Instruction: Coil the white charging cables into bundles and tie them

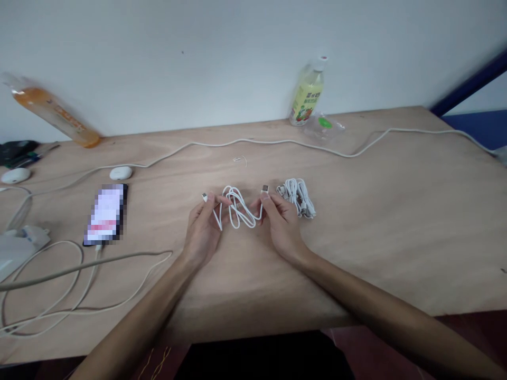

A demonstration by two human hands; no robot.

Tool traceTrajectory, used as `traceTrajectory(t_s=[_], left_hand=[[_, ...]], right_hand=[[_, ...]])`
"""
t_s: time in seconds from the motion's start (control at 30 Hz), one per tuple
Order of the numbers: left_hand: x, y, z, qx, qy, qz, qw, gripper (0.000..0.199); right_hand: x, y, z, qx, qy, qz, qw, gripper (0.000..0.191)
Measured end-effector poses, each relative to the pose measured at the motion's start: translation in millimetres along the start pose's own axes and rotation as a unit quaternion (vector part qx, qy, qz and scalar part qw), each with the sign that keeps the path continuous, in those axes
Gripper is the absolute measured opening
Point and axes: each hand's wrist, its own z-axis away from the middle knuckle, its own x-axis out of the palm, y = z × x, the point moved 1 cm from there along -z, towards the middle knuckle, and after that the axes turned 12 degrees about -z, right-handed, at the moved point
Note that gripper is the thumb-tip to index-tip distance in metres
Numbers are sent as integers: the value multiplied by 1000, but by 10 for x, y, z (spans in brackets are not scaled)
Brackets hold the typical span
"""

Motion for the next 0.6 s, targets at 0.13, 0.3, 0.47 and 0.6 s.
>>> traceTrajectory(t_s=[0.13, 0.3, 0.47, 0.6], left_hand=[[27, 7, 1, -1, 0, -17, 1000, 46], [46, -3, 19, 1, 5, -53, 999, 49], [34, -23, 26, 6, 24, -82, 996, 48], [15, -27, 6, 19, 36, -81, 996, 49]], right_hand=[[-7, 1, -4, -9, -28, 41, 999, 55], [10, -75, 33, -47, -100, 77, 991, 50], [27, -102, 62, -69, -102, 70, 990, 52], [20, -70, 25, -38, -66, 23, 997, 54]])
